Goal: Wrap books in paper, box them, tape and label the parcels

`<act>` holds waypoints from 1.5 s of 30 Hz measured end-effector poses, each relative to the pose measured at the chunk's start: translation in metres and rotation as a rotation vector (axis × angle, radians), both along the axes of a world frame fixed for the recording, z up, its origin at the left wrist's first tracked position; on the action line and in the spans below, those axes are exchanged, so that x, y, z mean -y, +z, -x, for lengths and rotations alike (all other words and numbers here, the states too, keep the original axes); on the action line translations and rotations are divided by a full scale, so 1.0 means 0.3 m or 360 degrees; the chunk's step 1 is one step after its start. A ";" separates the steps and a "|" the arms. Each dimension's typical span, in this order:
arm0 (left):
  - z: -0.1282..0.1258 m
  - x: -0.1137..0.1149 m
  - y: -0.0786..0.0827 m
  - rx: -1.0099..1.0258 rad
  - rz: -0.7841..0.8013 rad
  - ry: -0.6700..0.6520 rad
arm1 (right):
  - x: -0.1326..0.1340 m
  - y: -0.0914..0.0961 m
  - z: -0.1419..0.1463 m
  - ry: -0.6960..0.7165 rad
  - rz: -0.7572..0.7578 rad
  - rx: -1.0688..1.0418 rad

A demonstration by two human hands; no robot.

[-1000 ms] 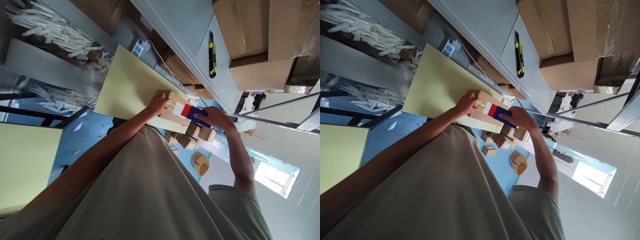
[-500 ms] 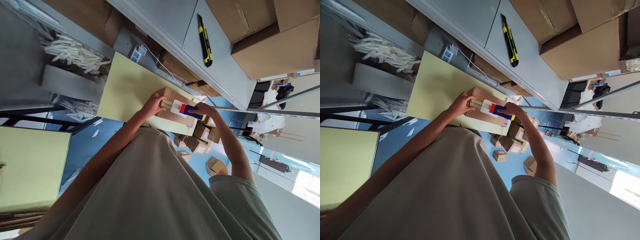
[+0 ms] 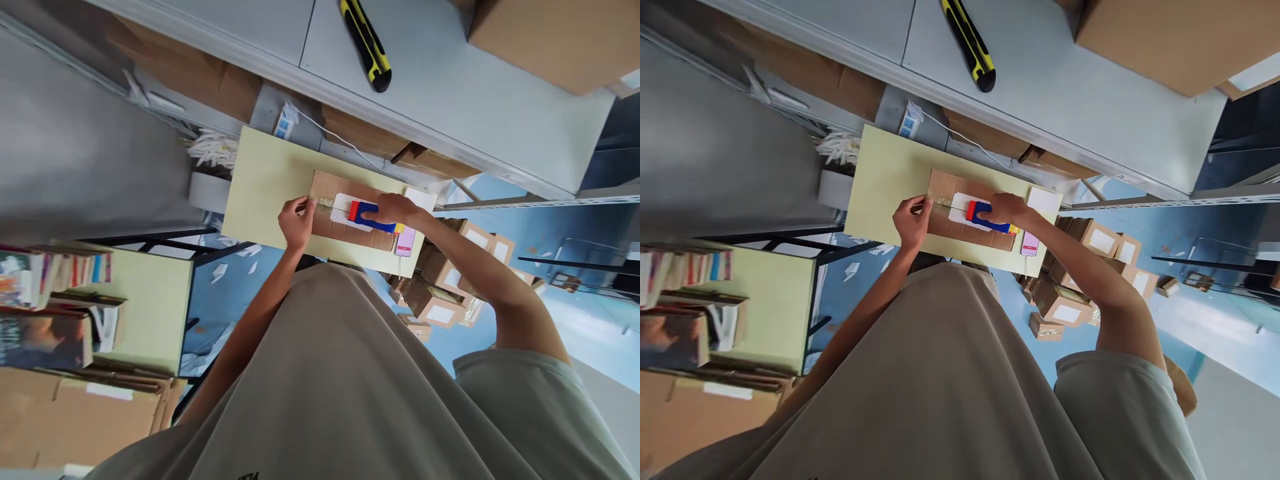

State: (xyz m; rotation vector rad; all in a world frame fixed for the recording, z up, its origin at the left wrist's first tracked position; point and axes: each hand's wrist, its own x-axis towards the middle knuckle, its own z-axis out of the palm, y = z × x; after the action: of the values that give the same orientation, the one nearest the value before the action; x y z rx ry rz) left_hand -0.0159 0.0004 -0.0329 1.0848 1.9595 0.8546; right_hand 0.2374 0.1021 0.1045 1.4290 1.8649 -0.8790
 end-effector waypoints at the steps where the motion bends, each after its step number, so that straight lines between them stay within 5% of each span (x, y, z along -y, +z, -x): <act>1: -0.010 -0.001 -0.009 -0.0025 -0.0022 0.0059 | 0.003 0.000 0.002 0.0021 0.0010 -0.0010; 8: -0.061 -0.026 -0.049 -0.0078 -0.0176 0.0415 | -0.001 0.058 -0.082 0.0178 0.0013 -0.0104; 18: -0.068 -0.028 -0.062 -0.0261 -0.0114 0.0342 | 0.073 0.257 -0.646 -0.0109 0.0389 -0.0106; 32: -0.095 -0.036 -0.114 -0.0196 -0.0181 0.0377 | 0.237 0.202 -0.803 -0.0430 0.0600 -0.0515; 37: -0.092 -0.036 -0.129 -0.0177 -0.0191 0.0392 | 0.282 0.170 -0.897 -0.0485 0.0476 -0.0444; 40: -0.094 -0.040 -0.124 -0.0155 -0.0180 0.0409 | 0.301 0.111 -0.875 -0.0392 0.0299 -0.0200; 45: -0.101 -0.031 -0.089 -0.0127 -0.0129 0.0399 | 0.336 -0.041 -0.710 -0.0303 -0.0029 0.0209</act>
State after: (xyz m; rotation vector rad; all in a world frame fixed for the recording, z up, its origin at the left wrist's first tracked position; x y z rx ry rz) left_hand 0.0143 0.0096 -0.0597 0.9435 2.1757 1.0455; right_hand 0.4505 0.0012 0.0922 1.6553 1.6649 -0.8373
